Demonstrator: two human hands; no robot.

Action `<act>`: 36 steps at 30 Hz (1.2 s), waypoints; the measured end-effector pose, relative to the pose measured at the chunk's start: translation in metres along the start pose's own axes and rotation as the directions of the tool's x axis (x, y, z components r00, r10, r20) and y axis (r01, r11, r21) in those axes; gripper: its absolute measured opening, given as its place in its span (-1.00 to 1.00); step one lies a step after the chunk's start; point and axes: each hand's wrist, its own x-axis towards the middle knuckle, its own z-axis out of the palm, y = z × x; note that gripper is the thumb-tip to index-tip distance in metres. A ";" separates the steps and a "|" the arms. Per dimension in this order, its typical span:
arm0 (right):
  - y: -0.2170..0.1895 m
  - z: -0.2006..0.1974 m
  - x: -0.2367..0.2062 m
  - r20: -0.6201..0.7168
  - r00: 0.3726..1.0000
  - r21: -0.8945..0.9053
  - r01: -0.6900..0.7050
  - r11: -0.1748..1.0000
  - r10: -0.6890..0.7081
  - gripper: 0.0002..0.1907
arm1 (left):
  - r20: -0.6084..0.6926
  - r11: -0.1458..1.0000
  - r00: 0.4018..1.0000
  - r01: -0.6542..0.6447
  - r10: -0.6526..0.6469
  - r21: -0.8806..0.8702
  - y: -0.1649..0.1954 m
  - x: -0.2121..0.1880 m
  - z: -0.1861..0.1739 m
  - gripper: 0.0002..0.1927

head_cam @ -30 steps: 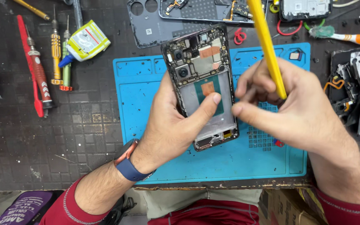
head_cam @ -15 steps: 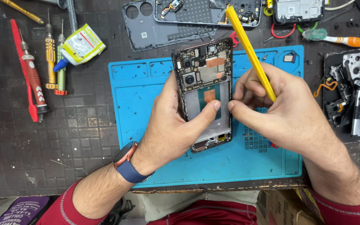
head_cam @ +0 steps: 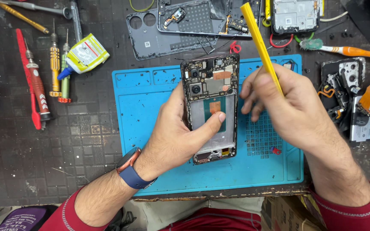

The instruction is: The person disassembles a smartphone on a blue repair mat. They peel an orange flex cable away from the phone frame, use a yellow pry tool to loosen components, then use a screwdriver to unscrew parts of the exposed motherboard while holding the phone frame.

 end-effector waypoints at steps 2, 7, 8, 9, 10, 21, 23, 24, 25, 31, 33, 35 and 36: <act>0.001 -0.002 0.000 -0.007 0.997 0.052 0.081 0.995 -0.081 -0.53 | -0.006 1.000 1.000 -0.022 0.022 0.012 0.001 0.000 0.000 -0.46; 0.002 -0.004 -0.003 -0.057 0.982 0.157 0.186 0.970 -0.179 -0.59 | 0.006 0.998 0.998 -0.069 0.069 0.011 0.001 0.001 0.000 -0.47; 0.003 -0.004 -0.003 -0.073 0.984 0.134 0.172 0.976 -0.163 -0.64 | 0.006 0.998 0.998 -0.069 0.069 0.011 0.001 0.000 0.000 -0.48; 0.003 -0.005 -0.003 -0.089 0.985 0.110 0.156 0.981 -0.147 -0.69 | 0.005 0.998 0.998 -0.067 0.067 0.010 0.001 0.000 0.001 -0.48; 0.004 -0.004 -0.003 -0.105 0.986 0.088 0.142 0.986 -0.133 -0.74 | 0.001 0.999 0.999 -0.047 0.047 0.013 0.002 -0.001 0.001 -0.48; 0.006 -0.003 -0.001 -0.092 0.990 0.113 0.118 0.987 -0.108 -0.77 | 0.013 0.996 0.997 -0.077 0.077 0.039 0.002 -0.001 0.002 -0.44; 0.006 -0.003 -0.002 -0.093 0.990 0.090 0.115 0.989 -0.107 -0.77 | 0.028 0.995 0.995 -0.097 0.096 0.031 0.003 -0.001 0.003 -0.45; 0.005 -0.002 -0.001 -0.092 0.990 0.071 0.112 0.991 -0.106 -0.77 | 0.034 0.994 0.994 -0.107 0.106 0.027 0.003 -0.001 0.003 -0.45; 0.005 -0.002 -0.001 -0.093 0.990 0.052 0.113 0.992 -0.108 -0.77 | 0.035 0.996 0.996 -0.087 0.086 0.032 0.003 -0.001 0.002 -0.46; 0.003 0.001 -0.002 -0.081 0.992 0.003 0.094 0.996 -0.094 -0.81 | 0.043 0.998 0.998 -0.044 0.042 0.037 0.006 -0.001 0.002 -0.46; 0.002 0.001 -0.003 -0.085 0.992 0.051 0.101 0.994 -0.096 -0.82 | 0.053 0.999 0.999 -0.016 0.013 0.038 0.005 -0.001 0.001 -0.47; 0.002 0.002 -0.003 -0.080 0.991 0.084 0.117 0.990 -0.110 -0.81 | 0.068 0.999 0.997 -0.039 0.040 -0.014 0.004 -0.003 0.001 -0.44; 0.002 0.001 -0.003 -0.079 0.990 0.088 0.123 0.988 -0.117 -0.81 | 0.079 0.998 0.995 -0.050 0.054 -0.045 0.002 -0.003 0.002 -0.43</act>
